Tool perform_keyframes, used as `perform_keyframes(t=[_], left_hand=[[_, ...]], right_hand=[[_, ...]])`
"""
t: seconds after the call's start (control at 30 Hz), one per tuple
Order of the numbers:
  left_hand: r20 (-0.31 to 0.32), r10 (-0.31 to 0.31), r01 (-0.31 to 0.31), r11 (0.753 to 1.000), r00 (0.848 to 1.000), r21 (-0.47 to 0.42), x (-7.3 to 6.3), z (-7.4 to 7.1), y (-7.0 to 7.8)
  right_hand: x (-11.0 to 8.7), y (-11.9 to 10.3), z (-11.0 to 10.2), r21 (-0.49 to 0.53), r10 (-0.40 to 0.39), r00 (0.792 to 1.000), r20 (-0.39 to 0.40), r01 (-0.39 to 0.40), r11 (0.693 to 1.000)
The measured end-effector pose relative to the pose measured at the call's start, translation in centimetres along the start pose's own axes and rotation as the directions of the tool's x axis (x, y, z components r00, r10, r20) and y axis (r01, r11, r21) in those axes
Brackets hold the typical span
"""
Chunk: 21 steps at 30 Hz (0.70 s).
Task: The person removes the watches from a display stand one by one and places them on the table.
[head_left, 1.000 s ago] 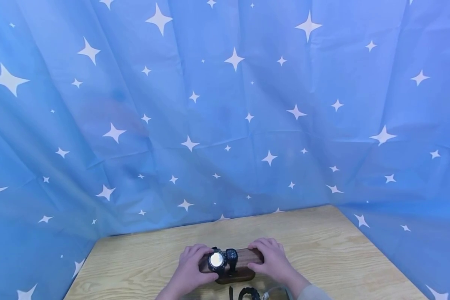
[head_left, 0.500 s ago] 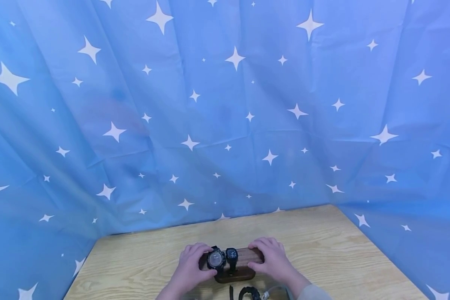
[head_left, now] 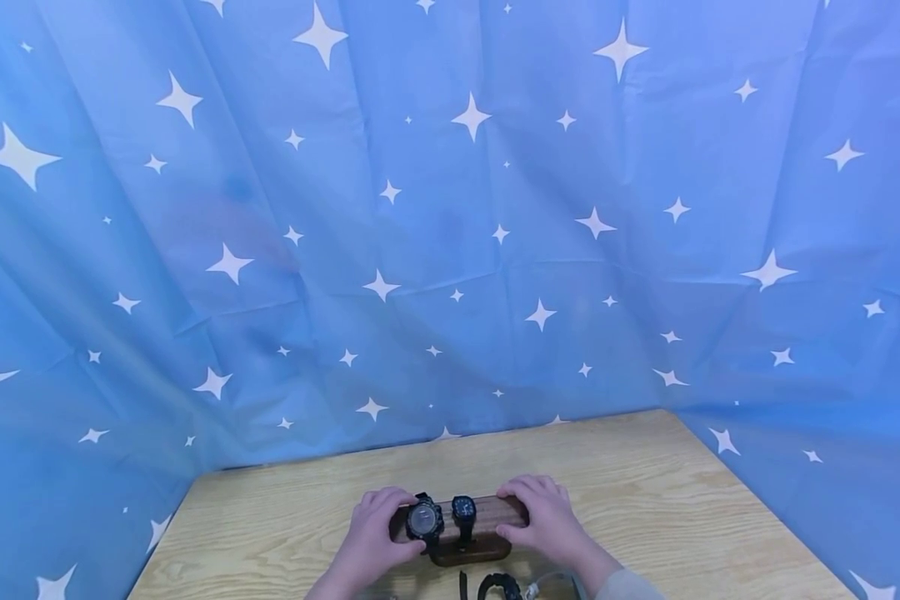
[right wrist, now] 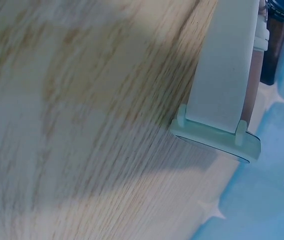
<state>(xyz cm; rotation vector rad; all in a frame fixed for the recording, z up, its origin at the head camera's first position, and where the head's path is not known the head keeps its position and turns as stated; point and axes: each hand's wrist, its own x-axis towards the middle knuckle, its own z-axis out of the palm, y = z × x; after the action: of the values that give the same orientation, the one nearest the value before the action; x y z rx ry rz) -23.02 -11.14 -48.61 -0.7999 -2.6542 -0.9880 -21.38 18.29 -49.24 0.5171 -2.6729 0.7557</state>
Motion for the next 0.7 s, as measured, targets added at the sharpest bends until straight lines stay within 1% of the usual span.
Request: perform_keyframes(t=[0.27,0.47,0.7], left_hand=[[-0.010,-0.003,0.003,1.000,1.000,0.008,-0.3,-0.3,-0.4],[-0.037,0.013,-0.012,0.999,0.999,0.033,-0.6,-0.4,-0.9],[-0.067,-0.001,0.001,1.000,0.998,0.009,-1.0,-0.6,-1.3]], right_hand=[[0.0,0.0,0.0,0.010,0.005,1.000,0.021,-0.006,1.000],[0.1,-0.1,-0.1,0.010,0.008,1.000,0.023,-0.008,1.000],[0.0,-0.2,-0.1,0.004,0.000,1.000,0.008,0.000,1.000]])
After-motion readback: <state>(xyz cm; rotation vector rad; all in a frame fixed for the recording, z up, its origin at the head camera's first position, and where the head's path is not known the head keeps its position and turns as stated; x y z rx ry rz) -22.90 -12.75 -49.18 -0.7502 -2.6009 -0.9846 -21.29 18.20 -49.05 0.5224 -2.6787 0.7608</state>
